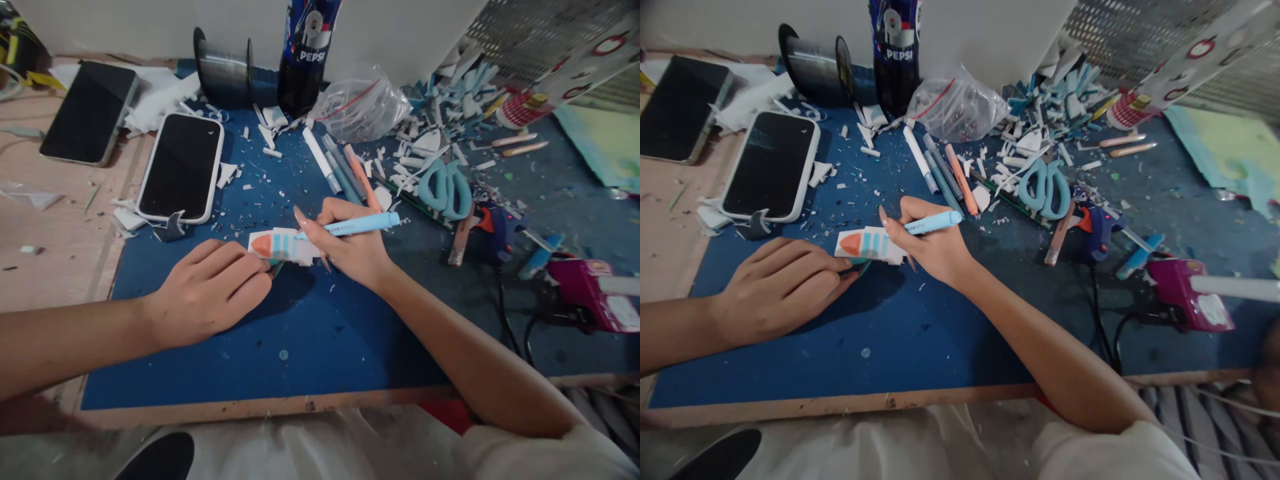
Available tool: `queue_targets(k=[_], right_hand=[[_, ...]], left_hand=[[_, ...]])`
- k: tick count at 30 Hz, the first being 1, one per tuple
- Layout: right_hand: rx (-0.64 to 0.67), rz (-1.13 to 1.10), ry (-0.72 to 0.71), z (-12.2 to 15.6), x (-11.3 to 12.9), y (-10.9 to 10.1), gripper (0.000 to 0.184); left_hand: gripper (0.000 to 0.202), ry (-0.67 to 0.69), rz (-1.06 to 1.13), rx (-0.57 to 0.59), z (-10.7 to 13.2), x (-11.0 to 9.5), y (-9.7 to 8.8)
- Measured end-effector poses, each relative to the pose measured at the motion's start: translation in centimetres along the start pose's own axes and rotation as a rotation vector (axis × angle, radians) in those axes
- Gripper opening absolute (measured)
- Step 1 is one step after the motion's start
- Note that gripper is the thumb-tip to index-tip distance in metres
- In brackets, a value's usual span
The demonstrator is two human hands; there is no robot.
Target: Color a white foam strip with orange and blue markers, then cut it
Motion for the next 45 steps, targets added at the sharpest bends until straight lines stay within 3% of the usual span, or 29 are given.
queue_targets(k=[5, 17, 23, 33, 40, 45], right_hand=[[-0.003, 0.088, -0.016, -0.18, 0.28, 0.02, 0.039], [0.038, -0.023, -0.019, -0.12, 0.01, 0.13, 0.04], [-0.044, 0.062, -0.045, -0.13, 0.31, -0.09, 0.04], [0.07, -0.026, -0.023, 0.08, -0.09, 0.13, 0.04], [0.0, -0.039, -0.028, 0.13, -0.28, 0.08, 0.036], [0.056, -0.009, -0.072, -0.02, -0.05, 0.13, 0.038]], left_hand=[[0.024, 0.005, -0.01, 0.006, 0.03, 0.06, 0.05], [0.023, 0.006, -0.004, 0.001, -0.06, -0.05, -0.02], [0.023, 0.001, 0.001, 0.015, 0.13, 0.1, 0.02], [0.022, 0.004, -0.014, 0.017, 0.0, -0.03, -0.02], [0.023, 0.009, -0.009, 0.013, -0.02, -0.03, -0.12], [0.023, 0.008, -0.015, 0.023, 0.1, 0.03, -0.07]])
Point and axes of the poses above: each hand's wrist, its own z-axis away from the middle knuckle, its own y-axis out of the palm, x = y × z, the point moved 1 cm from there along -z, towards the middle knuckle, and after that the axes turned 8 degrees about -y, right-handed, at the moved point
